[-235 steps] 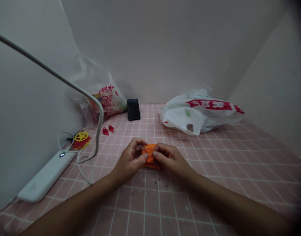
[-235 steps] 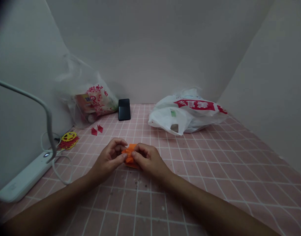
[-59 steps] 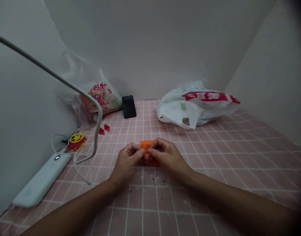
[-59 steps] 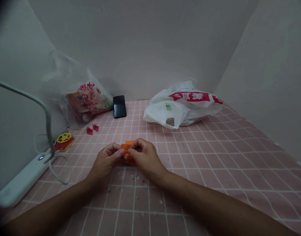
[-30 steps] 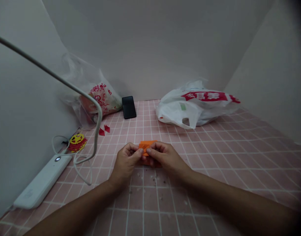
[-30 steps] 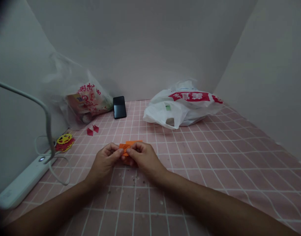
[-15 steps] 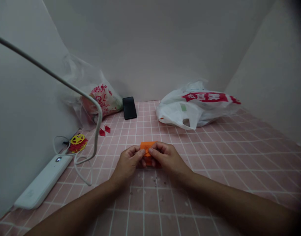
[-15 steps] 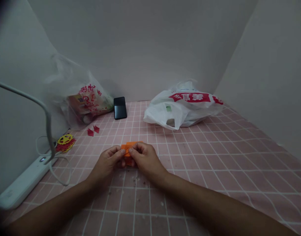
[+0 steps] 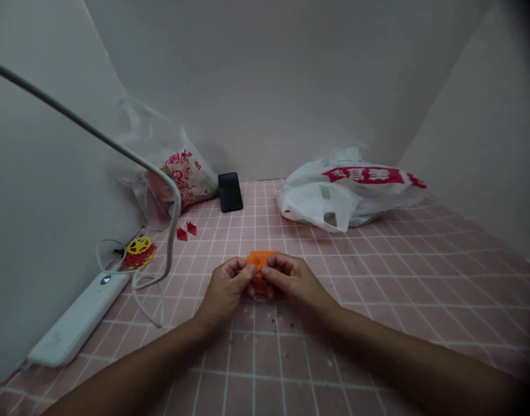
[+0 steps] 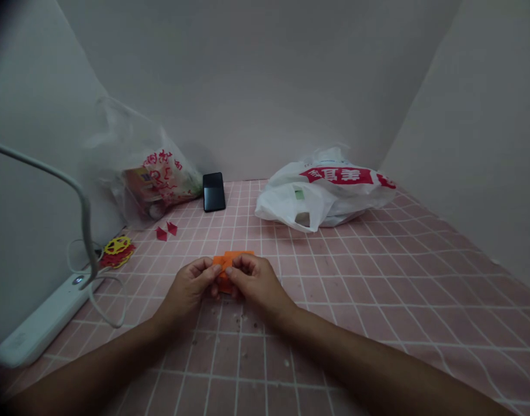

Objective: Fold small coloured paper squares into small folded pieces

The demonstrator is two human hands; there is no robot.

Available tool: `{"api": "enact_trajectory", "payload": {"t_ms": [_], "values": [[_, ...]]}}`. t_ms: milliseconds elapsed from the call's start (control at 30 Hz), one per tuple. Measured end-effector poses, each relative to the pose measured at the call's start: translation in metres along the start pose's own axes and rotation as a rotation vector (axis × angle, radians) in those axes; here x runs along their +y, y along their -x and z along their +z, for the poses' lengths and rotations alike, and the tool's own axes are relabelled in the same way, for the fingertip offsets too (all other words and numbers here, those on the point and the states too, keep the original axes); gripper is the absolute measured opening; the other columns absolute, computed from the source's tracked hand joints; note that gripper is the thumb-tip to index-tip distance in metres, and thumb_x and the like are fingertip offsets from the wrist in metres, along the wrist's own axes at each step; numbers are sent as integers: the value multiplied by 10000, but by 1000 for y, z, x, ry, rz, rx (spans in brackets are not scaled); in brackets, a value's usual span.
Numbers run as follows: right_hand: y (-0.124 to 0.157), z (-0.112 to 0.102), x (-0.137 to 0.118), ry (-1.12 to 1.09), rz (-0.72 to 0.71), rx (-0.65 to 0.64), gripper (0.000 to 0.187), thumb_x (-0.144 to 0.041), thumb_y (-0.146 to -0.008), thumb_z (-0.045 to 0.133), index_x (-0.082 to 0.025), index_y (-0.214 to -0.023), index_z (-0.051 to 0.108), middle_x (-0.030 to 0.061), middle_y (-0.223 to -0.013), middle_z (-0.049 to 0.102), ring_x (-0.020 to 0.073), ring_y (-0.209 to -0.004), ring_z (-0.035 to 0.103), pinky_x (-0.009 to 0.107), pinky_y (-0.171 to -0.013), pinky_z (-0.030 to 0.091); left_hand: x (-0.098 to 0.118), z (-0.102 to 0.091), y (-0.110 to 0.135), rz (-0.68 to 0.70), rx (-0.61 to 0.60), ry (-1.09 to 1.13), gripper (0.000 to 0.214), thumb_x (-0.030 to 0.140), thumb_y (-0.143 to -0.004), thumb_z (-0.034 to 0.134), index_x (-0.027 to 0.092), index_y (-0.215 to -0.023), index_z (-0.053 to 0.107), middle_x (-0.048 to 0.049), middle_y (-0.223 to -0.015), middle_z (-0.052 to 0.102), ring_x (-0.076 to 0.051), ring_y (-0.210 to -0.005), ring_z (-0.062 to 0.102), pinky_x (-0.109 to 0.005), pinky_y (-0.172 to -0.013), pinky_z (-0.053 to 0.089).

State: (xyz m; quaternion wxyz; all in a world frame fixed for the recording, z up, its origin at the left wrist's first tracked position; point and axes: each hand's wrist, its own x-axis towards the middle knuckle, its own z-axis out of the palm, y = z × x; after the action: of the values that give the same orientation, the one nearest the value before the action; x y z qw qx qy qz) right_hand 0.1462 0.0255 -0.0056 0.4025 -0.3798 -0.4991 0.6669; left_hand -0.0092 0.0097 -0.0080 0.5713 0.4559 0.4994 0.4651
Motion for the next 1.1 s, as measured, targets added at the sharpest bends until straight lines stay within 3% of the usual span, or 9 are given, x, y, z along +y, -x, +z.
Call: {"api": "enact_trajectory", "payload": {"t_ms": [367,600,800,1100], "values": [[-2,0,1,29,-5,16,291,-366,-741,675,-204,-645,453,-46,-529,527,86,-466,442,225,-466,306,0,0,-2,-3,-31,32,234,353,-775,692,161,-718,570,36,-572,612,-73,-473,516,-197,-528,390],[-1,-3,3,-30,20,-3,274,-427,-822,609,-185,-709,544,-29,-514,539,97,-459,449,230,-482,302,5,2,-1,17,-47,-41,251,379,-761,689,168,-704,565,42,-502,571,-86,-435,486,-214,-491,374],[-2,-4,2,-48,49,-22,217,-360,-747,669,-186,-713,543,-35,-503,545,86,-434,439,221,-457,274,6,1,-1,2,-15,-71,261,389,-748,691,182,-688,543,51,-471,544,-85,-412,466,-211,-472,352],[-4,-5,3,-34,60,-39,182,-326,-746,656,-184,-715,546,-35,-501,546,83,-433,439,213,-451,275,5,0,-2,42,-9,-98,250,386,-748,681,176,-694,555,51,-498,539,-88,-426,469,-214,-479,367]]}}
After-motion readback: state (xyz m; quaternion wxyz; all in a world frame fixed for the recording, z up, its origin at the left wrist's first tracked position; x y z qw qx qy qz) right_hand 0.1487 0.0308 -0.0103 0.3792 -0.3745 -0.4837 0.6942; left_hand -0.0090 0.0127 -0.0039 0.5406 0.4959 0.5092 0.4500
